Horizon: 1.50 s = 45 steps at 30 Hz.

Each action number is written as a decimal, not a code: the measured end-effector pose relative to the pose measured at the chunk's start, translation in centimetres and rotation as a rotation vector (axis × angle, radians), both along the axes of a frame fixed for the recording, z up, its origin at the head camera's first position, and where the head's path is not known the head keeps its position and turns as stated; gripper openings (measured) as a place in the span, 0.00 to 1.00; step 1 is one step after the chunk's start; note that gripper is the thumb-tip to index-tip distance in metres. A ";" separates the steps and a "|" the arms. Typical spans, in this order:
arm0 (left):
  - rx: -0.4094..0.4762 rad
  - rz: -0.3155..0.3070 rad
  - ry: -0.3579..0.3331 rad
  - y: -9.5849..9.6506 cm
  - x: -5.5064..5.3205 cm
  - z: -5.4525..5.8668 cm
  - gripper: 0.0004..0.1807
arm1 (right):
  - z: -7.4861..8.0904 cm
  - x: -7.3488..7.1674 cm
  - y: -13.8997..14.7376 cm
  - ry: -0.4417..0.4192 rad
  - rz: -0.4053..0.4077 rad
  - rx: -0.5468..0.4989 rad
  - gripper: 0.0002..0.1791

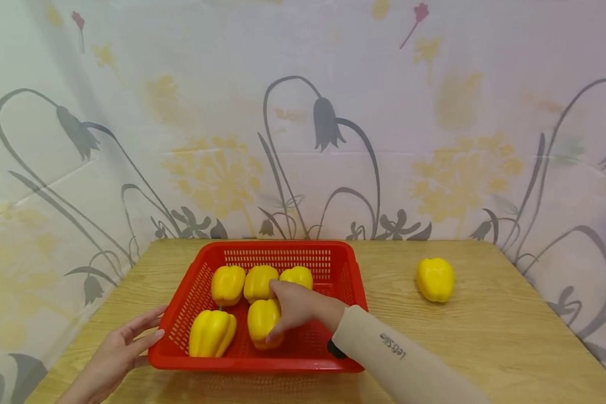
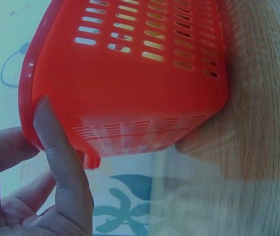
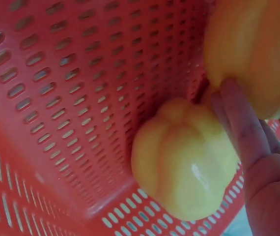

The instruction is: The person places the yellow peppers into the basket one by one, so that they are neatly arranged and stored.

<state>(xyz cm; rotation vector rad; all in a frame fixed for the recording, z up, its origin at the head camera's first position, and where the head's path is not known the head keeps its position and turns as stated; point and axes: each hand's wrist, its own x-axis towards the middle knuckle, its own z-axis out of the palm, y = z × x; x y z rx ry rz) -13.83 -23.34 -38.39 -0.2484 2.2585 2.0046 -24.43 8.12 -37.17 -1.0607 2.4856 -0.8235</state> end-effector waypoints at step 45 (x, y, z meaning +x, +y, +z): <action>-0.010 0.012 -0.004 0.2 0.1 0.0 0.32 | 4.5 0.9 1.0 -0.133 -0.033 -0.381 0.12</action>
